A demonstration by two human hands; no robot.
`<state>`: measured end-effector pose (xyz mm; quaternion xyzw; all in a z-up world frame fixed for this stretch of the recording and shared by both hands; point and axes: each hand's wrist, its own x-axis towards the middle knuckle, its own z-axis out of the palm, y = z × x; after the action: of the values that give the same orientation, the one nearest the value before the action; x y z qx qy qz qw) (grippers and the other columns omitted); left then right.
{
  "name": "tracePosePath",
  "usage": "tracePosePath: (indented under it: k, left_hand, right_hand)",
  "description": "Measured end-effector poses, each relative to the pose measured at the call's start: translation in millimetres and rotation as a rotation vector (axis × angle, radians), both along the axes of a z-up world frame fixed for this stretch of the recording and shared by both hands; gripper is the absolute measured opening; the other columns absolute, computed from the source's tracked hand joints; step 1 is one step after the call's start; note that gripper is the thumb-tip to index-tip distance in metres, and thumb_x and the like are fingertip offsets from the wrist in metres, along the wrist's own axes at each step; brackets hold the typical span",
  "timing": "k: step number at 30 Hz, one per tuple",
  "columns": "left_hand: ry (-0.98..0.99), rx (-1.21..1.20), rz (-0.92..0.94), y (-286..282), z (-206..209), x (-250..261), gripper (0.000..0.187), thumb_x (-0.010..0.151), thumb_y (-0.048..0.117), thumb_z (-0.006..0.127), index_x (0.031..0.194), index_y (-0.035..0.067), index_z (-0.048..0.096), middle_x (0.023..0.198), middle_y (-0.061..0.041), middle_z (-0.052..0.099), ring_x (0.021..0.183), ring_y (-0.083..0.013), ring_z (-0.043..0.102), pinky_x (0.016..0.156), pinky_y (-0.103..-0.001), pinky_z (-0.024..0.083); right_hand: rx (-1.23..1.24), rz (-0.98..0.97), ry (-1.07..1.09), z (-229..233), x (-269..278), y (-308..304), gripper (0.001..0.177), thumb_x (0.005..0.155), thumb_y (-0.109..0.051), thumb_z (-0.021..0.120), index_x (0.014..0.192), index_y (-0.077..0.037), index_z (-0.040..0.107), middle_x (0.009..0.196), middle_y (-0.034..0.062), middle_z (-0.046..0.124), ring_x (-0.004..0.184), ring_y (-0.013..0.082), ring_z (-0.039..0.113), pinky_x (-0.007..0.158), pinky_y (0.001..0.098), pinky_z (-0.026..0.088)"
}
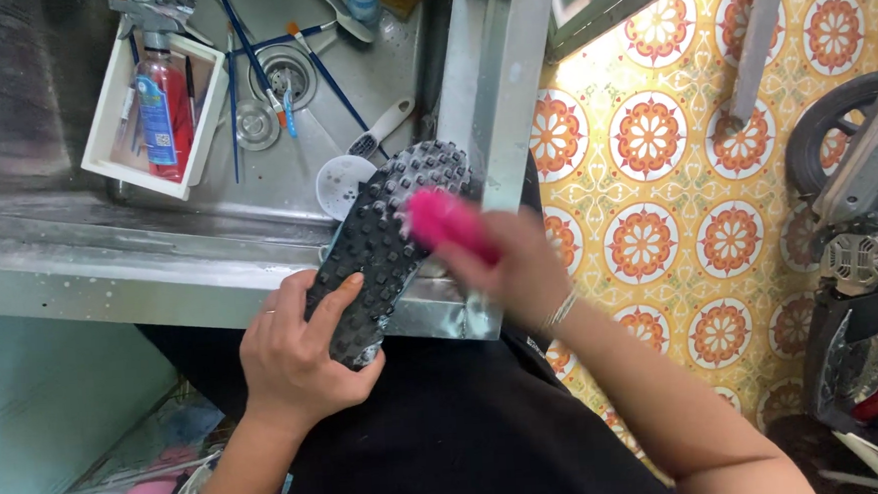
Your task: Cleaning a white sneaker using a brush and soap in a sink.
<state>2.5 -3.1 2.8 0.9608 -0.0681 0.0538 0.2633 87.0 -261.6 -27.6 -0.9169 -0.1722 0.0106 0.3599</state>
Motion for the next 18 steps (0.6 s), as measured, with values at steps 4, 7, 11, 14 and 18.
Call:
tracePosePath:
  k: [4,7,11,14,18]
  left_hand:
    - [-0.019,0.009,0.002,0,0,0,0.073,0.052,0.035,0.084,0.122,0.021,0.07,0.11,-0.013,0.061,0.083,-0.0332,0.065,0.069,-0.044,0.054]
    - [-0.022,-0.004,0.005,-1,1,2,0.072,0.052,0.035,0.083,0.121,0.02,0.07,0.112,-0.014,0.061,0.084,-0.0336,0.066,0.069,-0.045,0.054]
    - [-0.014,0.005,0.009,-1,4,-1,0.073,0.051,0.034,0.083,0.121,0.02,0.069,0.113,-0.014,0.061,0.086,-0.0337,0.066,0.071,-0.045,0.055]
    - [-0.013,0.008,0.018,-2,5,2,0.074,0.05,0.034,0.083,0.121,0.02,0.068,0.112,-0.014,0.06,0.088,-0.0339,0.066,0.072,-0.045,0.055]
    - [-0.015,0.003,0.013,-3,5,0,0.073,0.051,0.035,0.084,0.121,0.021,0.068,0.112,-0.013,0.06,0.09,-0.034,0.066,0.073,-0.045,0.055]
  right_hand:
    - [-0.008,-0.103,0.046,6,-3,9,0.034,0.085,-0.032,0.086,0.107,-0.01,0.072,0.083,0.0132,0.067,0.073,0.0286,0.068,0.065,0.0386,0.055]
    - [-0.01,0.007,0.014,20,-12,15,0.038,0.084,-0.031,0.085,0.113,-0.009,0.074,0.082,0.013,0.066,0.072,0.0297,0.066,0.066,0.0398,0.054]
    - [-0.031,0.007,-0.013,7,-6,5,0.032,0.085,-0.03,0.086,0.103,-0.008,0.072,0.082,0.0115,0.066,0.073,0.0294,0.064,0.068,0.0404,0.053]
    - [-0.014,0.044,-0.039,20,-18,21,0.03,0.084,-0.028,0.086,0.102,-0.008,0.073,0.082,0.011,0.066,0.074,0.0297,0.064,0.068,0.0411,0.052]
    - [0.033,0.016,0.032,13,-3,0,0.036,0.084,-0.025,0.085,0.114,-0.006,0.074,0.085,0.0125,0.067,0.073,0.0284,0.066,0.067,0.0392,0.054]
